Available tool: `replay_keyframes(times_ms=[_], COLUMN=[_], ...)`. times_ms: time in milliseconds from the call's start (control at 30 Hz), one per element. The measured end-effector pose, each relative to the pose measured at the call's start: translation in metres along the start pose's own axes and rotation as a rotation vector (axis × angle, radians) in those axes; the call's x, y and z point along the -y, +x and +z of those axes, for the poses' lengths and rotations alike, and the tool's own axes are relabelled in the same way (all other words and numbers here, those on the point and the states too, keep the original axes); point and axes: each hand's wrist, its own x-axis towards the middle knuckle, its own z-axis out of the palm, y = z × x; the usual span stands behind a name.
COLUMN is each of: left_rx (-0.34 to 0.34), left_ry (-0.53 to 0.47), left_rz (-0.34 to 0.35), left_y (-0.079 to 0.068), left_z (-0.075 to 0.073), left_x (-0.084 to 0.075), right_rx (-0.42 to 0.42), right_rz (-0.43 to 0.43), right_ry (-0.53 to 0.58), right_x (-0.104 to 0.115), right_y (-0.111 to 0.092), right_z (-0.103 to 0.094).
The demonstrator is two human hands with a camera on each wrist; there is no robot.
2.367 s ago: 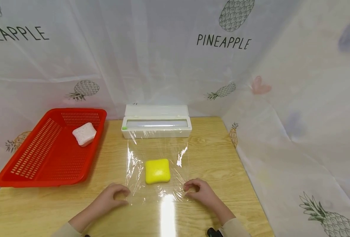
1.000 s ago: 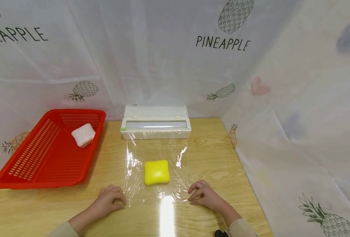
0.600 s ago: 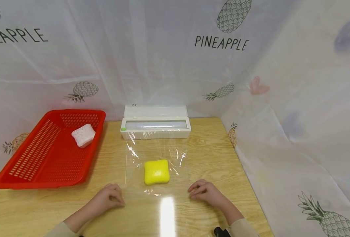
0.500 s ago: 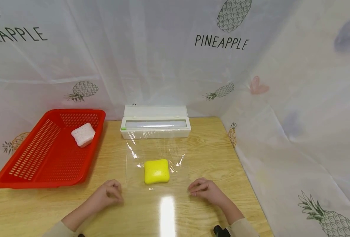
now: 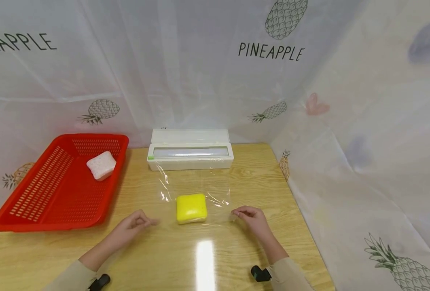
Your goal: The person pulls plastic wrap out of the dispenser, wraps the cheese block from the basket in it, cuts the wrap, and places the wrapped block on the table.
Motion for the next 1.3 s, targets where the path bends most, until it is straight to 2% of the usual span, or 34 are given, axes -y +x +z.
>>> replay_keyframes(times_ms=[167, 367, 567, 700, 833, 1033, 1300], left_rx=[-0.004, -0.052, -0.168, -0.241, -0.321, -0.388, -0.371], left_ry=[0.014, 0.070, 0.063, -0.008, -0.033, -0.044, 0.081], left_rz=[0.041, 0.017, -0.103, -0.175, -0.235, -0.294, -0.328], left_y=[0.001, 0.005, 0.016, 0.026, 0.033, 0.039, 0.046], left_z=[-0.001, 0.001, 0.004, 0.008, 0.013, 0.020, 0.024], left_x=[-0.001, -0.003, -0.001, 0.004, 0.007, 0.008, 0.015], right_rx=[-0.017, -0.101, -0.214, -0.281, -0.318, -0.294, -0.249], right_rz=[-0.045, 0.028, 0.169, 0.210, 0.233, 0.301, 0.302], right_ry=[0.047, -0.016, -0.001, 0.025, -0.045, -0.137, -0.130], right_x=[-0.004, 0.001, 0.003, -0.001, -0.007, -0.015, -0.021], right_y=[0.003, 0.001, 0.008, 0.018, 0.026, 0.035, 0.041], right_z=[0.008, 0.015, 0.022, 0.025, 0.027, 0.031, 0.033])
